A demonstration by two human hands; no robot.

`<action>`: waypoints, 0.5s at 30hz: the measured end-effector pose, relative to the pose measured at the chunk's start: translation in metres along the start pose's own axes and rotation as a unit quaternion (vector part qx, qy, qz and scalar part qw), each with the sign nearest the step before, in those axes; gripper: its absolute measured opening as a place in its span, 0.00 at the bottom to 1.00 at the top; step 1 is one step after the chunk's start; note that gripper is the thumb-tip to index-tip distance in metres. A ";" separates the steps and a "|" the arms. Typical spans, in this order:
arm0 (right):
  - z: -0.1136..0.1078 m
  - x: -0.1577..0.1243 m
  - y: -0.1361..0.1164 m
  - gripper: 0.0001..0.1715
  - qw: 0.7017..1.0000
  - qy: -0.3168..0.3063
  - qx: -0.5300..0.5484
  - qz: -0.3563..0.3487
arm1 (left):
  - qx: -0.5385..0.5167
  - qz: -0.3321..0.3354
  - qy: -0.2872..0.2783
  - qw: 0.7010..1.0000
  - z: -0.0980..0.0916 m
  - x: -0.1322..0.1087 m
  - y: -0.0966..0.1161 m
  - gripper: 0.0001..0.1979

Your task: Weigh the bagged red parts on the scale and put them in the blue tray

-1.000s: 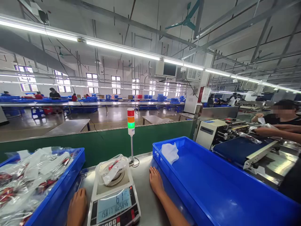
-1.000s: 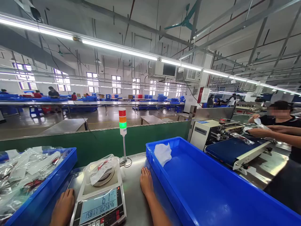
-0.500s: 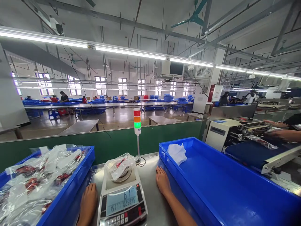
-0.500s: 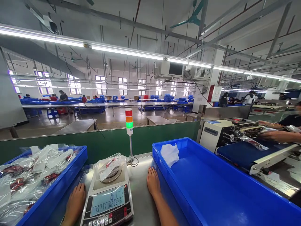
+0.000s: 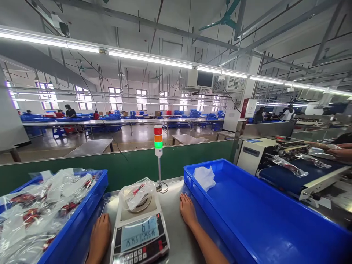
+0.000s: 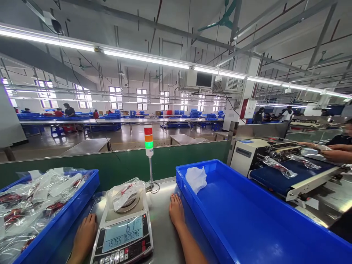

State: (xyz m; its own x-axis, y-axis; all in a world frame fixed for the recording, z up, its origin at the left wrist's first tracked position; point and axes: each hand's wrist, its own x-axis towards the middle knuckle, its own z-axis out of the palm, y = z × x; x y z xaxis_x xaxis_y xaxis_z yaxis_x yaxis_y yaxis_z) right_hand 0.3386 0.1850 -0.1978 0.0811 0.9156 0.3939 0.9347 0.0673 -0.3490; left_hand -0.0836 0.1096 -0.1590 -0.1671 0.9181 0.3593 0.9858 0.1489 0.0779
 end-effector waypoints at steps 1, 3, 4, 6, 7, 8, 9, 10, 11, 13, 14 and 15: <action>-0.001 0.000 -0.001 0.31 1.000 0.001 0.001 0.001 | -0.004 0.001 0.001 1.000 -0.001 0.000 0.000 0.27; -0.002 -0.001 -0.002 0.31 1.000 0.002 0.002 0.002 | -0.013 0.003 0.004 1.000 -0.002 -0.001 0.001 0.27; -0.003 -0.002 -0.003 0.31 1.000 0.002 0.003 0.002 | -0.017 0.003 0.006 1.000 -0.003 -0.001 0.001 0.27; -0.004 -0.003 -0.003 0.31 1.000 0.002 0.005 0.002 | -0.027 0.003 0.010 1.000 -0.004 -0.001 0.002 0.26; -0.005 -0.003 -0.003 0.31 1.000 0.002 0.005 0.002 | -0.033 0.003 0.011 0.999 -0.005 -0.001 0.003 0.25; -0.006 -0.004 -0.003 0.31 1.000 0.002 0.005 0.002 | -0.038 0.002 0.013 0.999 -0.006 -0.001 0.003 0.24; -0.006 -0.004 -0.003 0.31 1.000 0.002 0.005 0.002 | -0.045 0.000 0.013 0.999 -0.007 -0.001 0.003 0.23; -0.007 -0.004 -0.003 0.31 1.000 0.001 0.006 0.002 | -0.051 -0.004 0.014 0.999 -0.008 -0.001 0.004 0.22; -0.008 -0.005 -0.003 0.31 1.000 -0.001 0.006 0.000 | -0.059 -0.008 0.015 0.998 -0.009 -0.001 0.004 0.20; -0.009 -0.006 -0.001 0.30 1.000 -0.005 0.010 -0.004 | -0.077 -0.016 0.019 0.997 -0.010 -0.003 0.005 0.14; -0.009 -0.006 0.000 0.30 1.000 -0.008 0.012 -0.006 | -0.088 -0.020 0.021 0.996 -0.011 -0.003 0.006 0.12; -0.009 -0.006 0.001 0.30 1.000 -0.010 0.014 -0.008 | -0.100 -0.023 0.024 0.994 -0.013 -0.004 0.007 0.10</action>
State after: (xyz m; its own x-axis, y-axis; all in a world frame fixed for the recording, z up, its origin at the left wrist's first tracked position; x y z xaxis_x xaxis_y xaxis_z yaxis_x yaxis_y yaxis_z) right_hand 0.3422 0.1757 -0.1927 0.0587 0.9217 0.3834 0.9254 0.0938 -0.3671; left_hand -0.0767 0.1021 -0.1481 -0.2164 0.8926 0.3954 0.9548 0.1089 0.2768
